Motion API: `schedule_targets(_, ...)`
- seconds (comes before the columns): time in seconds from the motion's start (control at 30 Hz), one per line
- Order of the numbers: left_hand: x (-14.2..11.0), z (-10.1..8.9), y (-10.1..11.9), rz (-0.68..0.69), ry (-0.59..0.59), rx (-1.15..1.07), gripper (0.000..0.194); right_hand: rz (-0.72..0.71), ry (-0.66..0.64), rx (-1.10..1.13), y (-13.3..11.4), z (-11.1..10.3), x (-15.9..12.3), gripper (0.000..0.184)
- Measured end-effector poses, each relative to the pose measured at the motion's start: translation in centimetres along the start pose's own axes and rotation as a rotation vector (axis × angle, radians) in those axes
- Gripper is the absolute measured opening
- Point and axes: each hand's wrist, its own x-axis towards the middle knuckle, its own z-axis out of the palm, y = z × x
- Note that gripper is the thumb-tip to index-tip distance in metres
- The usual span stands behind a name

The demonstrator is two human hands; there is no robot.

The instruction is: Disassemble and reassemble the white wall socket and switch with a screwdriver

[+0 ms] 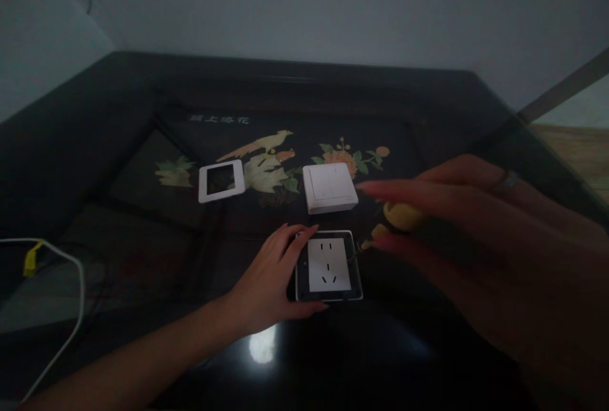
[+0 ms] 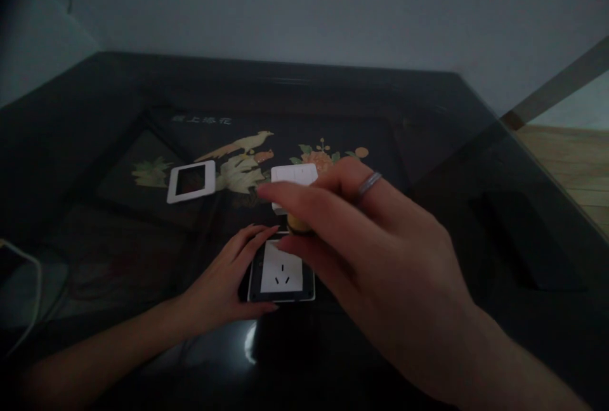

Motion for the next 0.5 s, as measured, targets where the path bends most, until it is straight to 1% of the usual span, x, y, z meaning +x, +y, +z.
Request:
schedule_targets(0.07,0.1,-0.1,0.0,0.004,-0.008,-0.003,0.108,0.034,-0.088,0.078,0.4,-0.6,-0.1,0.031)
schedule_targets(0.17,0.1,0.0,0.0,0.011,-0.004,0.003,0.107,0.007,-0.156,0.115,0.7,-1.1,-0.3,0.031)
schedule_targets(0.23,0.0,0.2,-0.1,0.007,0.004,0.005,0.108,-0.037,-0.11,0.068,0.6,-0.8,-0.3,0.026)
schedule_targets(0.33,-0.1,0.4,-0.2,-0.007,0.015,-0.001,0.108,-0.045,0.041,-0.057,0.0,0.1,-0.1,0.019)
schedule_targets(0.37,-0.1,0.4,-0.2,-0.007,0.019,-0.003,0.108,-0.04,0.067,-0.069,-0.2,0.3,0.0,0.016)
schedule_targets(0.4,-0.1,0.4,-0.2,-0.005,0.02,-0.003,0.107,-0.034,0.067,-0.061,-0.3,0.3,0.0,0.016)
schedule_targets(0.43,-0.1,0.3,-0.2,-0.002,0.017,-0.003,0.107,-0.036,0.044,-0.029,-0.4,0.2,0.1,0.019)
schedule_targets(0.5,0.0,0.2,-0.1,0.007,0.013,-0.001,0.106,-0.019,-0.03,0.057,-0.3,-0.3,0.1,0.029)
